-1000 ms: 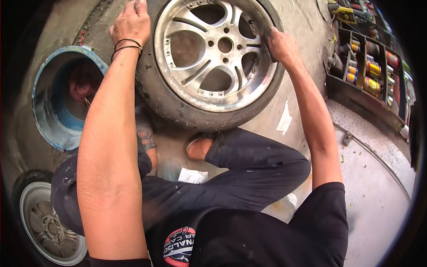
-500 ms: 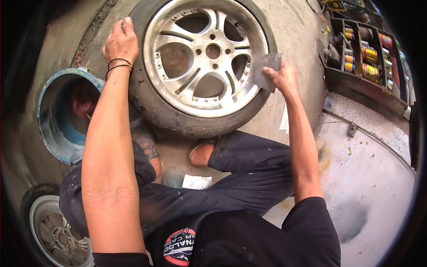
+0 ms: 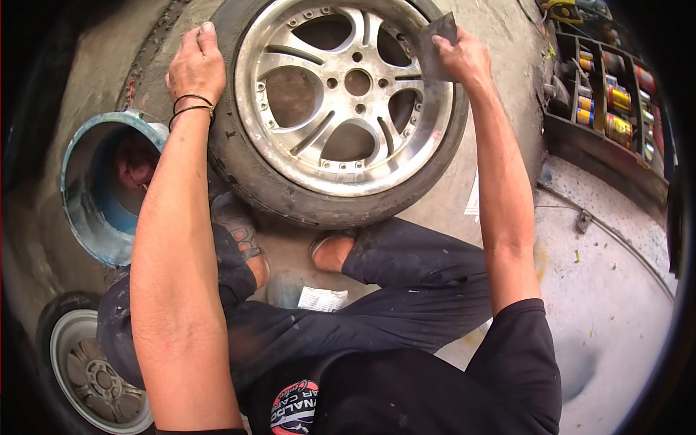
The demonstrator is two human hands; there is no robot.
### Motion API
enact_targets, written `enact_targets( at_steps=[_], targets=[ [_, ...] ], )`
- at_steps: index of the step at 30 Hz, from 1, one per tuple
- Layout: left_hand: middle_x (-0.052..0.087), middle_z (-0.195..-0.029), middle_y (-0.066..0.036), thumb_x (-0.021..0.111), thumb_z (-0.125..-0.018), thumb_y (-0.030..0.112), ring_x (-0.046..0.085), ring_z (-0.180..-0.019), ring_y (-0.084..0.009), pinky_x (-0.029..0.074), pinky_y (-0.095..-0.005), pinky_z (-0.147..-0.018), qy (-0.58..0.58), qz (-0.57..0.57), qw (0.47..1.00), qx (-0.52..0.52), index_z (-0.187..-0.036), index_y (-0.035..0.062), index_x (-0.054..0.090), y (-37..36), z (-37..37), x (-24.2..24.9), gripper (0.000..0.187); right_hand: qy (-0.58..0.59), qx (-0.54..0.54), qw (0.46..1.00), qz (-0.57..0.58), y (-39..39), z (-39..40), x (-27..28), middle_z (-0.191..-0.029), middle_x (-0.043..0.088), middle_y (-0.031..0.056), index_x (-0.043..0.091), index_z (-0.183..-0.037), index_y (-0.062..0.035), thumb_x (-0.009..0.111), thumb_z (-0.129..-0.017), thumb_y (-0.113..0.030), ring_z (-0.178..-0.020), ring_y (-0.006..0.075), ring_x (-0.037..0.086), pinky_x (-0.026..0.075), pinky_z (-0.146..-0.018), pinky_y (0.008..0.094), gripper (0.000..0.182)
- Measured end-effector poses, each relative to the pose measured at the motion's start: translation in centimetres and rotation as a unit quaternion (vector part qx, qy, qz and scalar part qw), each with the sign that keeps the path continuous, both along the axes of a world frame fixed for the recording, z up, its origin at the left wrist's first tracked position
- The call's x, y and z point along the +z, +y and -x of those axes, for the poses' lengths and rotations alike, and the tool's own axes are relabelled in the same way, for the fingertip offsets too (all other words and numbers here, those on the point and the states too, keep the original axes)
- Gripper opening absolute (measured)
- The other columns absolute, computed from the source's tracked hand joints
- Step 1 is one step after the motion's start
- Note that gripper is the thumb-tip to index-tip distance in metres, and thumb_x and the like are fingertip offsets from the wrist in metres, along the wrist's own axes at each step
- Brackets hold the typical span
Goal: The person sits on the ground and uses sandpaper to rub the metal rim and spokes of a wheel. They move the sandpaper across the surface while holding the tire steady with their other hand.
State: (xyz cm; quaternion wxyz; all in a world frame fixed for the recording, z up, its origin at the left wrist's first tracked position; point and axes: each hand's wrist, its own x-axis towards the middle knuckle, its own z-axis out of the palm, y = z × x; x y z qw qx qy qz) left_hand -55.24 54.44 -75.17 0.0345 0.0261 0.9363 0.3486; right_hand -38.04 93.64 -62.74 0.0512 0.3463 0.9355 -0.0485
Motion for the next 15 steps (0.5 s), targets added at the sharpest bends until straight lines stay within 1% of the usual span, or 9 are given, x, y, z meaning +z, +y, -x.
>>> enact_targets(
  at_steps=[2,4,5,7,8,10,12,13,15],
  targets=[
    [0.069,-0.139,-0.014,0.034,-0.109,0.061,0.063,-0.131,-0.0363,0.043,-0.0522,-0.113,0.003,-0.002,1.000,-0.004,-0.142,0.0176,0.063,0.1,-0.3,0.1,0.062,0.009,0.019,1.000,0.005,1.0,-1.6,0.2,-0.120,0.076,0.0198,0.071,-0.130,-0.0150,0.070,-0.095,-0.042,-0.118,0.0390,0.070,0.053,-0.101,0.0492,0.044],
    [0.069,-0.139,-0.014,0.033,-0.109,0.061,0.063,-0.131,-0.0363,0.043,-0.0518,-0.112,0.003,-0.003,1.000,-0.007,-0.142,0.0177,0.064,0.0,-0.3,0.2,0.062,-0.067,-0.012,0.998,0.012,3.0,-7.1,-1.0,-0.120,0.076,0.0221,0.071,-0.131,-0.0071,0.072,-0.094,-0.045,-0.117,0.0380,0.071,0.054,-0.102,0.0474,0.053],
    [0.069,-0.139,-0.014,0.033,-0.109,0.061,0.063,-0.131,-0.0364,0.043,-0.0519,-0.113,0.007,-0.001,1.000,-0.008,-0.142,0.0177,0.064,0.1,-0.3,0.1,0.062,-0.068,-0.010,0.998,0.010,3.8,-8.8,-1.0,-0.120,0.076,0.0221,0.071,-0.131,-0.0071,0.072,-0.094,-0.045,-0.117,0.0380,0.071,0.054,-0.102,0.0474,0.053],
    [0.069,-0.139,-0.014,0.033,-0.109,0.060,0.063,-0.130,-0.0365,0.043,-0.0519,-0.113,0.008,0.003,1.000,-0.011,-0.142,0.0177,0.064,-0.1,-0.3,-0.1,0.062,-0.013,-0.064,0.987,0.144,4.2,-10.9,-0.9,-0.119,0.076,0.0238,0.070,-0.133,-0.0028,0.074,-0.093,-0.045,-0.115,0.0362,0.073,0.055,-0.101,0.0454,0.058],
    [0.069,-0.139,-0.014,0.033,-0.109,0.060,0.063,-0.130,-0.0365,0.043,-0.0518,-0.112,0.012,0.004,1.000,-0.012,-0.141,0.0176,0.064,-0.1,-0.3,0.0,0.061,-0.015,-0.069,0.987,0.145,5.0,-11.0,-1.1,-0.119,0.076,0.0238,0.070,-0.133,-0.0028,0.074,-0.093,-0.045,-0.115,0.0362,0.073,0.055,-0.101,0.0454,0.058],
    [0.069,-0.139,-0.014,0.034,-0.109,0.060,0.063,-0.130,-0.0365,0.043,-0.0516,-0.112,0.019,0.004,1.000,-0.015,-0.141,0.0175,0.064,0.2,-0.3,0.0,0.061,0.023,-0.046,0.979,0.195,6.9,-7.6,-0.8,-0.118,0.077,0.0227,0.070,-0.133,-0.0036,0.076,-0.092,-0.044,-0.111,0.0348,0.075,0.055,-0.100,0.0440,0.057],
    [0.069,-0.139,-0.013,0.035,-0.109,0.060,0.063,-0.130,-0.0367,0.043,-0.0523,-0.112,0.011,-0.001,1.000,-0.003,-0.141,0.0176,0.064,0.1,-0.3,0.2,0.060,0.010,-0.015,0.993,0.119,8.3,-3.1,-1.7,-0.117,0.077,0.0223,0.070,-0.132,-0.0050,0.077,-0.092,-0.044,-0.109,0.0346,0.075,0.056,-0.098,0.0436,0.056],
    [0.069,-0.139,-0.013,0.035,-0.109,0.060,0.063,-0.130,-0.0367,0.043,-0.0523,-0.112,0.011,0.002,1.000,-0.002,-0.141,0.0176,0.064,-0.2,-0.4,0.0,0.060,-0.031,0.016,0.997,0.073,5.4,-1.0,0.6,-0.117,0.077,0.0224,0.071,-0.130,-0.0064,0.076,-0.092,-0.044,-0.111,0.0361,0.074,0.056,-0.098,0.0450,0.054],
    [0.069,-0.139,-0.013,0.036,-0.109,0.059,0.063,-0.130,-0.0373,0.044,-0.0526,-0.111,0.021,-0.016,1.000,-0.008,-0.141,0.0176,0.064,-0.2,-0.1,-0.3,0.059,-0.039,0.038,0.998,0.044,4.9,-1.6,0.7,-0.118,0.076,0.0228,0.070,-0.130,-0.0068,0.076,-0.092,-0.044,-0.113,0.0370,0.073,0.055,-0.099,0.0462,0.053]
  ],
)
